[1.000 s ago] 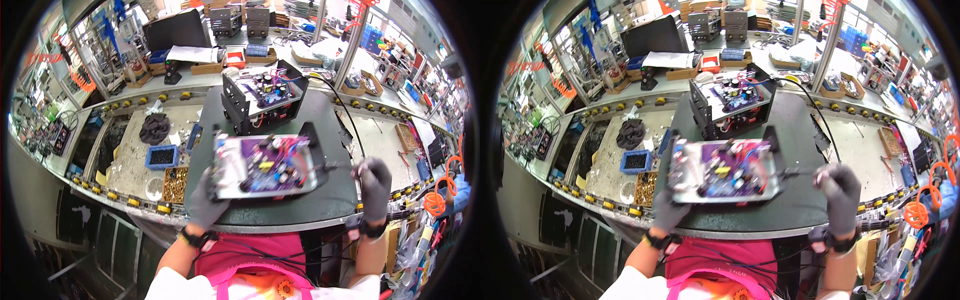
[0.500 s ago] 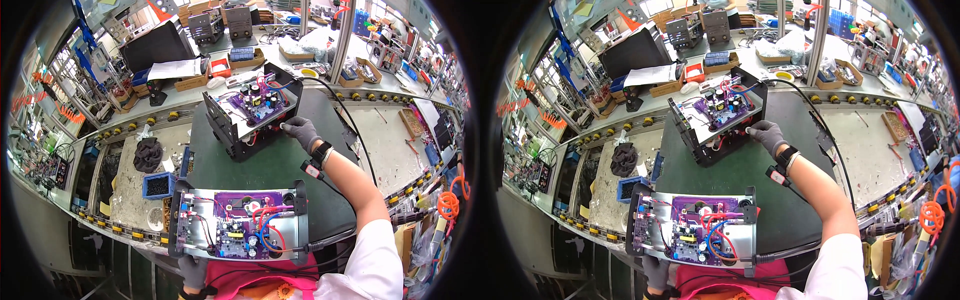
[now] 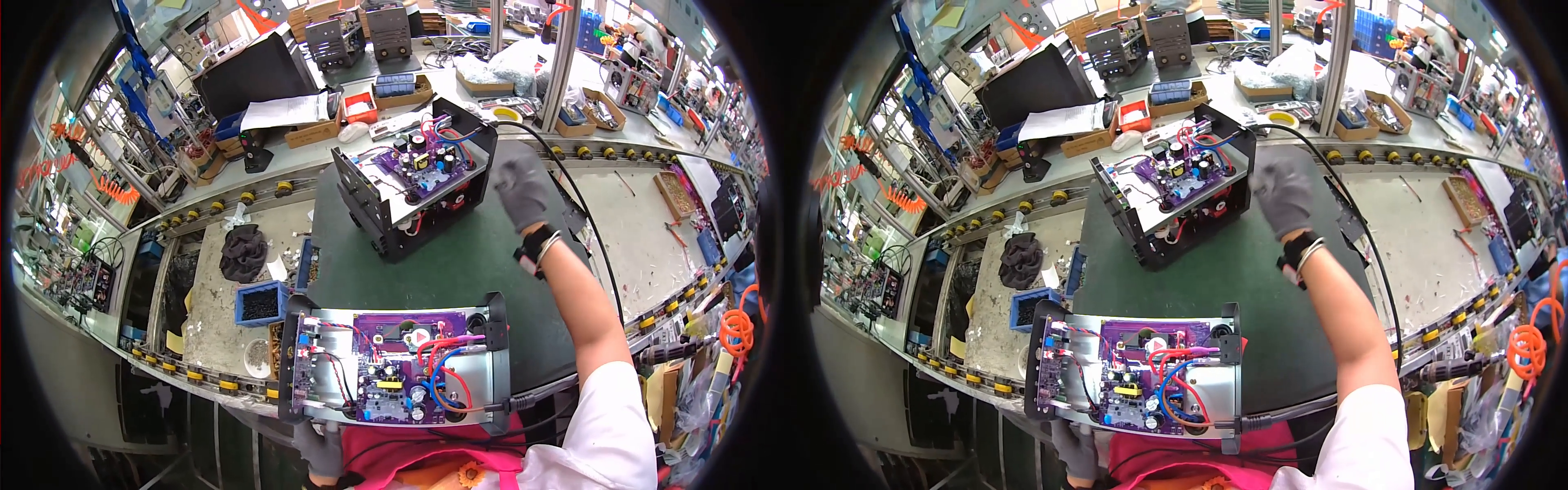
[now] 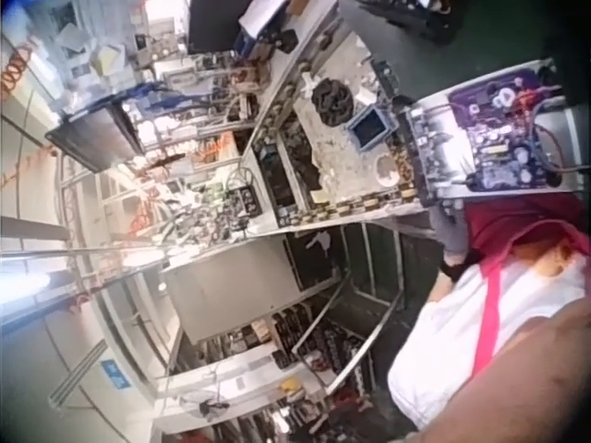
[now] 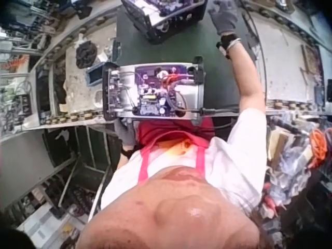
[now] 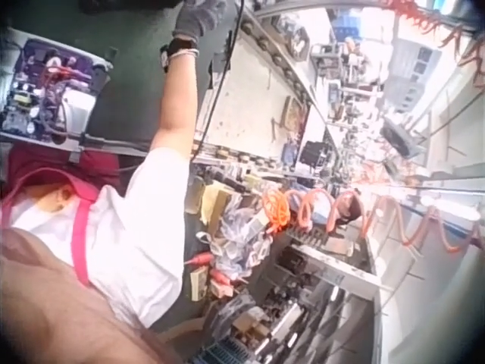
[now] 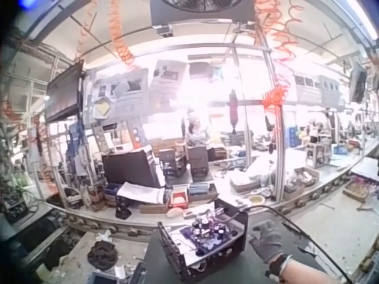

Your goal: Assembling electronic power units on a production line by applying stickers, attaching front panels, and using a power screwdriver to secure components.

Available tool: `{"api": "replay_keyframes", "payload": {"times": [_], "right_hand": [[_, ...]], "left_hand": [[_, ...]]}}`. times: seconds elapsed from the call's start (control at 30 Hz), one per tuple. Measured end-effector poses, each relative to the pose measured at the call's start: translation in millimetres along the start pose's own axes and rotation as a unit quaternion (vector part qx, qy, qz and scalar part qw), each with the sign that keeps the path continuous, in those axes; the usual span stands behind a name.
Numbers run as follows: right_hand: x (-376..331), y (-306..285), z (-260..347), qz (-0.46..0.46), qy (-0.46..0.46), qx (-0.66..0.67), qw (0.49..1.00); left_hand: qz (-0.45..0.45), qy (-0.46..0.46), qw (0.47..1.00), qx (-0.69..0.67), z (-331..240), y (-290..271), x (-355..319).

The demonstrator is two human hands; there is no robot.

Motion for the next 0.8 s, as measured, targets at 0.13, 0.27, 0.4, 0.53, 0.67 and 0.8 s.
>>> {"api": "replay_keyframes", "payload": {"times": [0.13, 0.27, 0.4, 0.53, 0.67, 0.8], "right_hand": [[46.2, -43.0, -20.7, -0.101, -0.051, -0.102, 0.988], [33.8, -26.2, -50.0, 0.126, 0.151, 0.079, 0.977], [-23.4, -101.8, 23.8, 0.149, -0.008, 0.188, 0.971], [-111.3, -204.7, 101.9, 0.209, -0.08, 0.25, 0.942], [-193.6, -222.8, 172.4, 0.291, -0.128, 0.301, 0.899], [-226.0, -208.2, 188.7, 0.292, -0.093, 0.289, 0.907]], "left_hand": [[0.033, 0.123, 0.987, 0.1, -4.6, -0.8, 25.6], [0.083, 0.131, 0.982, 0.107, 5.8, 11.5, 67.9], [0.061, 0.156, 0.979, 0.113, 13.1, 38.2, 131.9], [0.109, 0.173, 0.978, 0.043, 14.0, 75.8, 184.1], [0.132, 0.179, 0.971, 0.092, 17.4, 105.8, 217.8], [0.136, 0.217, 0.956, 0.141, 31.8, 117.6, 236.7]]}}
Point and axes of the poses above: each hand's wrist, its own x-axis towards the middle knuckle, its own y-axis out of the palm, z = x × y, the point moved 8 cm from there along x, towards the middle knuckle, and after that the axes turned 1 degree about x, right-handed, at the moved point
